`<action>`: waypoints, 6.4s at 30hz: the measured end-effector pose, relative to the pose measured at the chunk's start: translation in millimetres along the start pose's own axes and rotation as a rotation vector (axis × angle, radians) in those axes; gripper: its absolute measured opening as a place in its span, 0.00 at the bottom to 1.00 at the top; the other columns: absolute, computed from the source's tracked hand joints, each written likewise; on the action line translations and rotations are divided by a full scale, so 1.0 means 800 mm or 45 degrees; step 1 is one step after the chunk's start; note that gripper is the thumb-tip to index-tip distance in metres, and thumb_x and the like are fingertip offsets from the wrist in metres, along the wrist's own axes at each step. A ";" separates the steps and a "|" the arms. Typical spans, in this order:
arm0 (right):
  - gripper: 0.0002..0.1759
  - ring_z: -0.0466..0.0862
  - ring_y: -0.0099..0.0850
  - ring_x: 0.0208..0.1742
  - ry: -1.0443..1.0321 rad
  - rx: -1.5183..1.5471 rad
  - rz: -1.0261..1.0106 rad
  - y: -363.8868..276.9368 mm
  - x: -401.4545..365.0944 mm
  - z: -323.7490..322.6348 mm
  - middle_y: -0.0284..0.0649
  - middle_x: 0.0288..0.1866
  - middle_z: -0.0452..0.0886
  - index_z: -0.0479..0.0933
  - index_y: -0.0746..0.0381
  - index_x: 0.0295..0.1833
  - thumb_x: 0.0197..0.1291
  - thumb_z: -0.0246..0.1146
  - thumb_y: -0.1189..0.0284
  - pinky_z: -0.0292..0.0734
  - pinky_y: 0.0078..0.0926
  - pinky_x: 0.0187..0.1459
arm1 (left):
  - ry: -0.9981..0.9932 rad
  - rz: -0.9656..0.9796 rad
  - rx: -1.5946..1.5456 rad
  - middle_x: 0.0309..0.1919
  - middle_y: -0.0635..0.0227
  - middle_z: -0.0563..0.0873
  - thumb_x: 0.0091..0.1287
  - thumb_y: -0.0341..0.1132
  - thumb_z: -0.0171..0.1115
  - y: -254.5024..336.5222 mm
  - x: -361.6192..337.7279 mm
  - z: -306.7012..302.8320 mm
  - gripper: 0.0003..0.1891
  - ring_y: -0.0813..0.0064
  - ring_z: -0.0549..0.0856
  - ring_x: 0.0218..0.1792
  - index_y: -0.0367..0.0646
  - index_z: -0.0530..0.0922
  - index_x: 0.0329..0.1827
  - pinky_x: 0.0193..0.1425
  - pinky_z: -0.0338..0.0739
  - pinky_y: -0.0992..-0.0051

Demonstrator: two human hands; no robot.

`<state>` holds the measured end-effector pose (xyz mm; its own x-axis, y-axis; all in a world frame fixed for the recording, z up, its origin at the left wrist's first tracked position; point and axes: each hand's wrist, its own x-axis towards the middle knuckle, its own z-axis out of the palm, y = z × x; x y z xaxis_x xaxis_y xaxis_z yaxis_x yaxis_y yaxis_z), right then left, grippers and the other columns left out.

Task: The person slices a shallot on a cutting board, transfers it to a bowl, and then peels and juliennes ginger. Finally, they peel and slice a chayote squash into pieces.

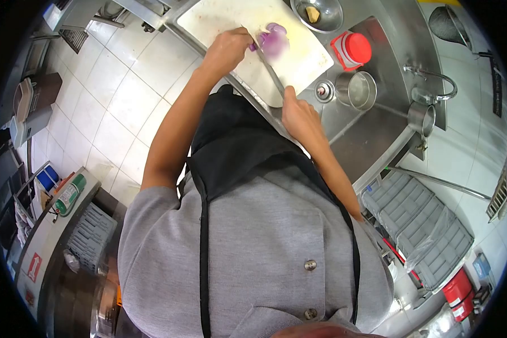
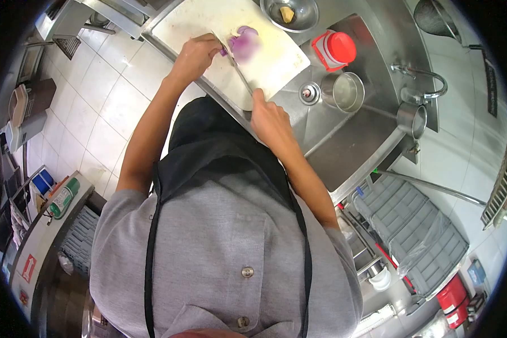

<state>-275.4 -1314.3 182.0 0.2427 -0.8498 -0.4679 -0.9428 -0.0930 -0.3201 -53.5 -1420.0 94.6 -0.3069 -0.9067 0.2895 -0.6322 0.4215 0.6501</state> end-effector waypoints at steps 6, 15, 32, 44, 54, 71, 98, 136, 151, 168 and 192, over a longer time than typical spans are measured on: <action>0.11 0.83 0.68 0.38 0.018 0.006 0.009 0.000 0.002 -0.002 0.66 0.32 0.82 0.64 0.66 0.50 0.63 0.53 0.77 0.76 0.64 0.42 | 0.037 -0.042 0.003 0.37 0.59 0.85 0.62 0.26 0.64 0.001 -0.003 0.000 0.04 0.51 0.85 0.38 0.40 0.85 0.39 0.43 0.80 0.60; 0.10 0.83 0.68 0.37 0.017 0.046 -0.045 0.004 0.022 0.011 0.66 0.32 0.82 0.66 0.65 0.49 0.64 0.53 0.75 0.76 0.64 0.41 | 0.070 -0.039 0.007 0.39 0.60 0.87 0.61 0.24 0.65 -0.003 -0.010 0.004 0.05 0.53 0.86 0.40 0.39 0.85 0.39 0.45 0.82 0.63; 0.15 0.86 0.48 0.30 0.599 -0.264 -0.014 0.040 -0.029 -0.007 0.50 0.36 0.78 0.73 0.55 0.49 0.57 0.67 0.69 0.81 0.45 0.26 | -0.274 0.103 0.427 0.77 0.51 0.58 0.48 0.65 0.77 -0.010 0.059 -0.021 0.52 0.45 0.53 0.77 0.62 0.66 0.79 0.79 0.50 0.49; 0.14 0.85 0.43 0.27 0.784 -0.362 -0.121 0.047 -0.021 0.007 0.47 0.32 0.76 0.73 0.57 0.46 0.53 0.64 0.73 0.81 0.39 0.22 | -0.477 0.048 0.524 0.80 0.41 0.49 0.44 0.74 0.73 -0.043 0.080 0.002 0.61 0.42 0.41 0.81 0.60 0.59 0.82 0.78 0.36 0.36; 0.17 0.86 0.46 0.33 0.668 -0.290 0.012 0.041 -0.022 0.018 0.46 0.37 0.77 0.73 0.53 0.46 0.53 0.71 0.69 0.82 0.43 0.28 | -0.301 0.304 0.298 0.75 0.48 0.61 0.50 0.66 0.74 0.008 0.055 0.005 0.47 0.46 0.55 0.77 0.56 0.73 0.73 0.78 0.45 0.45; 0.15 0.72 0.21 0.13 0.015 1.368 0.441 0.115 -0.090 0.030 0.39 0.23 0.81 0.74 0.65 0.41 0.77 0.54 0.64 0.69 0.22 0.17 | 0.271 0.125 -0.091 0.60 0.48 0.79 0.66 0.40 0.70 0.013 0.040 0.056 0.20 0.43 0.75 0.62 0.39 0.80 0.56 0.67 0.71 0.54; 0.14 0.78 0.30 0.14 -0.102 1.370 0.183 -0.021 0.037 0.036 0.43 0.20 0.78 0.70 0.69 0.44 0.77 0.50 0.68 0.74 0.31 0.15 | 0.655 -0.439 -0.392 0.59 0.49 0.81 0.72 0.32 0.62 0.049 0.040 0.079 0.17 0.58 0.85 0.52 0.29 0.81 0.59 0.51 0.83 0.66; 0.12 0.75 0.23 0.16 0.349 1.527 0.406 0.112 0.012 -0.083 0.43 0.26 0.80 0.71 0.65 0.44 0.76 0.53 0.66 0.73 0.25 0.16 | -0.495 0.333 0.662 0.52 0.64 0.84 0.61 0.39 0.70 0.045 0.268 0.096 0.13 0.55 0.75 0.58 0.46 0.89 0.47 0.64 0.70 0.58; 0.12 0.75 0.22 0.16 0.396 1.468 0.377 0.101 0.002 -0.084 0.41 0.26 0.80 0.72 0.65 0.45 0.75 0.53 0.66 0.74 0.25 0.19 | -0.179 0.006 -0.181 0.40 0.66 0.90 0.56 0.27 0.77 0.055 0.258 0.054 0.20 0.69 0.87 0.44 0.41 0.82 0.52 0.54 0.79 0.66; 0.11 0.83 0.58 0.32 0.114 0.582 -0.003 0.055 -0.016 0.001 0.55 0.27 0.82 0.73 0.65 0.43 0.71 0.55 0.67 0.75 0.55 0.37 | 0.165 -0.602 -0.224 0.39 0.56 0.85 0.60 0.30 0.74 0.044 -0.016 0.016 0.18 0.67 0.87 0.35 0.35 0.86 0.54 0.43 0.82 0.72; 0.09 0.84 0.62 0.34 0.181 0.141 -0.025 0.039 -0.031 0.005 0.59 0.29 0.83 0.70 0.63 0.48 0.69 0.56 0.69 0.77 0.61 0.40 | 0.419 -0.475 -0.382 0.36 0.59 0.86 0.59 0.26 0.73 0.048 -0.004 0.036 0.07 0.68 0.88 0.32 0.36 0.88 0.39 0.38 0.84 0.74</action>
<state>-309.9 -1293.9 180.7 0.2183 -0.9139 -0.3422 -0.9055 -0.0590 -0.4203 -97.2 -1400.7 98.5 0.1658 -0.9706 0.1742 -0.4110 0.0926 0.9069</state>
